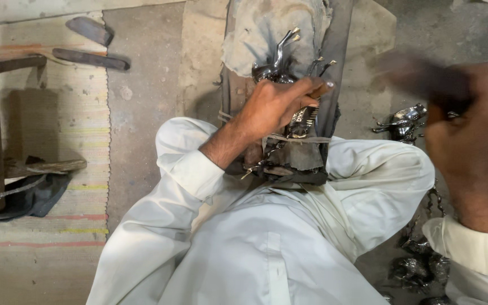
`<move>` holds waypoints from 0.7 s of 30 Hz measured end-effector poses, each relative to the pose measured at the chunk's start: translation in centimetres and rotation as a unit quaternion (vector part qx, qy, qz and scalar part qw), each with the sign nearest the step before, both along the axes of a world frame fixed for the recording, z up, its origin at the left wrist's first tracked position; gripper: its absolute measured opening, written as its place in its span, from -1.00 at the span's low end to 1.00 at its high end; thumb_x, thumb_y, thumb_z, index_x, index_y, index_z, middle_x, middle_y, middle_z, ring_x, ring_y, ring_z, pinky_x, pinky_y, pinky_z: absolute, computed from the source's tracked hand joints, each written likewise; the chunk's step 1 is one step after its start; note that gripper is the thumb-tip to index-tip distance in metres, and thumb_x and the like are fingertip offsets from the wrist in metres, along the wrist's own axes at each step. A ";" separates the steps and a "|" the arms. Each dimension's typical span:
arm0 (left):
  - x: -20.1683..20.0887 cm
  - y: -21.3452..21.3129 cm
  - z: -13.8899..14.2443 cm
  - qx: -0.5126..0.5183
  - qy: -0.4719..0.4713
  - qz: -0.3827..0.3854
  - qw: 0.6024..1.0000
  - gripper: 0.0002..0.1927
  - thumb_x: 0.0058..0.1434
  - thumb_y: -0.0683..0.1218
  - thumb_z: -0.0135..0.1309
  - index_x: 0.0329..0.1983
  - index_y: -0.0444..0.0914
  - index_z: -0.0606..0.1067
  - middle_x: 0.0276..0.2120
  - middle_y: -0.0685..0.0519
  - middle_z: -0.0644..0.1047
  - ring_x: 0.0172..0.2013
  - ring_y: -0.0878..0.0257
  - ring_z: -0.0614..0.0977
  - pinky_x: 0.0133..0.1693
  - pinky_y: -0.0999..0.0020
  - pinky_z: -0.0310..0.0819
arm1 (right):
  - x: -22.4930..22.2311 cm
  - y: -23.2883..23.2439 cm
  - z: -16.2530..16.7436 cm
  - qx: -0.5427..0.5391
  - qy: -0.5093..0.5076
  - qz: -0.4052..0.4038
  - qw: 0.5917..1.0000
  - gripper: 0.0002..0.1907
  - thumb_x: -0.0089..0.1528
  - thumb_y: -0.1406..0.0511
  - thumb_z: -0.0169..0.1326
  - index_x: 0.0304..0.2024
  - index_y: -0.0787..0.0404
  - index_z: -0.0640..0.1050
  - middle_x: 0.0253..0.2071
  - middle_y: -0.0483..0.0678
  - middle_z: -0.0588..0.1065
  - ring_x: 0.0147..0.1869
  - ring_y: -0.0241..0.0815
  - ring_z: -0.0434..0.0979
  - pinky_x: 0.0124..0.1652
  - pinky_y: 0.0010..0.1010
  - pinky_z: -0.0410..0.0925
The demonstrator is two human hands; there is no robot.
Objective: The person sits cross-legged on the floor with a silver animal figurine clamped in a wooden vise. They hold a chisel against the figurine's surface and strike it with a wooden mallet, repositioning the chisel repeatedly to work different areas of the metal figure.
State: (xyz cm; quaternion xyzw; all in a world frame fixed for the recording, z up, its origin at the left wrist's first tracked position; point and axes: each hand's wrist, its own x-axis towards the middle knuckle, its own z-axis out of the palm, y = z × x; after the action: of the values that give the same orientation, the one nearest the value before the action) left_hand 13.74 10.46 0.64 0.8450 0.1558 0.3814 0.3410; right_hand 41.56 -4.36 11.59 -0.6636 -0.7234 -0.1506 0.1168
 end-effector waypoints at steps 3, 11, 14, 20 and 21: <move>0.0 -0.3 0.0 -0.034 0.001 0.021 0.999 -0.52 0.26 -0.38 0.15 0.21 -0.22 0.39 -0.06 -0.03 0.69 -0.08 0.17 0.77 -0.17 0.36 0.69 | -0.9 0.0 1.0 -0.022 0.004 -0.008 1.000 -0.66 0.17 0.55 0.11 -0.02 0.21 0.55 -0.10 0.05 0.47 0.01 0.05 0.46 0.05 -0.26 0.32; -0.8 0.1 1.1 -0.094 -0.037 0.031 0.994 -0.61 0.35 -0.19 0.26 0.21 -0.20 0.45 -0.11 -0.01 0.69 -0.10 0.17 0.79 -0.12 0.31 0.71 | -1.1 0.3 1.5 -0.058 -0.006 -0.018 0.998 -0.71 0.17 0.49 0.23 -0.05 0.25 0.55 -0.14 0.05 0.54 -0.11 0.06 0.49 -0.02 -0.26 0.36; -0.8 0.3 1.6 -0.050 -0.010 -0.005 0.999 -0.60 0.33 -0.18 0.25 0.20 -0.20 0.45 -0.09 -0.05 0.68 -0.11 0.11 0.77 -0.18 0.28 0.68 | -0.9 0.8 0.8 -0.047 0.077 0.000 0.996 -0.77 0.21 0.49 0.27 -0.10 0.28 0.57 -0.25 0.09 0.52 -0.16 0.10 0.53 -0.10 -0.21 0.36; -0.5 0.5 1.1 -0.015 0.035 -0.012 0.999 -0.61 0.33 -0.17 0.27 0.17 -0.18 0.43 -0.18 -0.03 0.68 -0.18 0.11 0.77 -0.25 0.27 0.65 | -0.3 0.2 -2.0 0.050 0.194 0.022 0.980 -0.79 0.28 0.48 0.27 -0.06 0.32 0.53 -0.16 0.08 0.53 -0.17 0.08 0.52 -0.14 -0.25 0.34; -0.4 0.5 0.9 -0.023 0.055 0.000 0.998 -0.61 0.34 -0.16 0.28 0.17 -0.18 0.43 -0.21 -0.03 0.69 -0.21 0.11 0.77 -0.27 0.26 0.63 | -0.1 0.0 -2.5 0.046 0.299 -0.006 0.953 -0.80 0.37 0.41 0.26 -0.02 0.30 0.50 -0.15 0.06 0.51 -0.22 0.04 0.49 -0.17 -0.29 0.33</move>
State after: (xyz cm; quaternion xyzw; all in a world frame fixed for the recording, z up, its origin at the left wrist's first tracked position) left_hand 13.33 10.98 1.53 0.8569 0.1832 0.3303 0.3509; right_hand 41.45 -4.35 9.05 -0.6764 -0.6437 0.0207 0.3574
